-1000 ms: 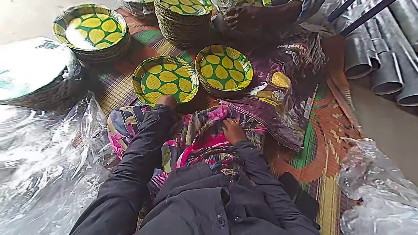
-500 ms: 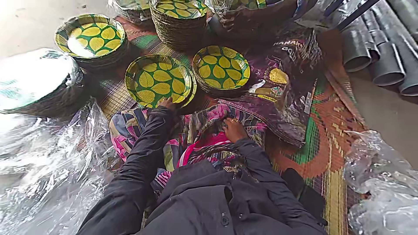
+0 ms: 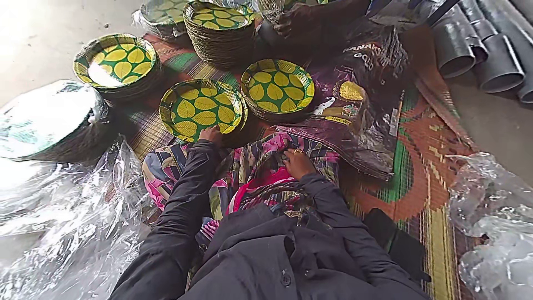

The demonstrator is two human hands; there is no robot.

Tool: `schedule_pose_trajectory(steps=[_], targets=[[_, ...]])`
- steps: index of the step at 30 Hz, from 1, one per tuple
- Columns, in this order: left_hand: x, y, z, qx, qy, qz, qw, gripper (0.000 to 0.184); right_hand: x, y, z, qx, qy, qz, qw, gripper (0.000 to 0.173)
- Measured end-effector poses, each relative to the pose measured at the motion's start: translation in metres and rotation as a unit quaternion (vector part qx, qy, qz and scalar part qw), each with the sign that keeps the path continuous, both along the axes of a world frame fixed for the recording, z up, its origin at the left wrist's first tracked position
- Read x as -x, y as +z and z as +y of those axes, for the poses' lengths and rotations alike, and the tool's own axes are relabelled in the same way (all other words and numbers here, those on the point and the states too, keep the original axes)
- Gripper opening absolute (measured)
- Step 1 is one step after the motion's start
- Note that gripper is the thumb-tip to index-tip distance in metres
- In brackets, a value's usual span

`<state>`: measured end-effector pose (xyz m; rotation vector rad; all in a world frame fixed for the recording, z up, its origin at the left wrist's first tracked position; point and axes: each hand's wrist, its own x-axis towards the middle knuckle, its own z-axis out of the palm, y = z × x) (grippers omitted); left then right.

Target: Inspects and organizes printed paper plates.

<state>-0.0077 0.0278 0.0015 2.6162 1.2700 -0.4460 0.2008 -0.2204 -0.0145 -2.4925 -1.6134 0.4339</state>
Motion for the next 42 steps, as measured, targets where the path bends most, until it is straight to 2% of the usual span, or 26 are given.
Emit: schedule_pose_trajectory(steps=[3,6,10,13,15,18,22,24,28,34,37,40,41,42], targets=[[0.013,-0.003,0.011,-0.001,0.015,-0.115,0.993,0.03,0.0,0.002,-0.002,-0.004,0.001,0.004,1.0,0.038],[0.029,0.008,0.011,-0.027,-0.017,-0.23,0.973,0.024,0.0,-0.001,-0.002,-0.005,0.002,0.004,1.0,0.037],[0.026,0.02,-0.004,-0.128,-0.087,-0.324,0.933,0.028,0.001,0.0,0.0,-0.002,0.003,0.006,1.0,0.038],[0.015,0.021,-0.009,-0.163,-0.153,-0.308,0.925,0.032,0.0,0.001,-0.001,-0.007,0.006,0.003,1.0,0.038],[0.011,0.016,-0.006,-0.144,-0.169,-0.255,0.941,0.026,0.0,0.0,-0.003,-0.007,0.008,-0.001,1.0,0.038],[0.006,0.005,-0.001,-0.094,-0.14,-0.144,0.975,0.022,0.0,-0.001,-0.003,-0.013,0.009,-0.004,1.0,0.038],[0.002,-0.013,0.0,-0.073,-0.079,-0.054,0.993,0.037,-0.001,-0.002,-0.002,-0.014,0.004,-0.001,1.0,0.038],[0.003,-0.011,-0.001,-0.063,-0.075,-0.06,0.993,0.045,-0.001,0.0,-0.003,-0.011,0.003,0.003,1.0,0.038],[0.004,-0.011,0.004,-0.082,-0.074,-0.089,0.99,0.033,-0.002,-0.003,-0.003,-0.018,0.007,0.005,1.0,0.037],[0.014,-0.006,0.009,-0.046,-0.06,-0.157,0.985,0.029,-0.002,-0.003,-0.004,-0.015,0.008,0.004,1.0,0.037],[0.014,-0.001,0.006,-0.091,-0.114,-0.23,0.962,0.031,-0.002,-0.003,-0.004,-0.019,0.009,0.003,1.0,0.037],[0.008,0.009,-0.002,-0.124,-0.152,-0.225,0.954,0.054,-0.002,-0.004,-0.004,-0.023,0.009,0.006,1.0,0.038],[0.007,0.008,-0.002,-0.123,-0.159,-0.219,0.955,0.052,-0.003,-0.005,-0.004,-0.025,0.01,0.005,1.0,0.037],[0.006,0.006,-0.001,-0.118,-0.163,-0.208,0.957,0.042,-0.004,-0.005,-0.005,-0.026,0.011,0.004,1.0,0.037]])
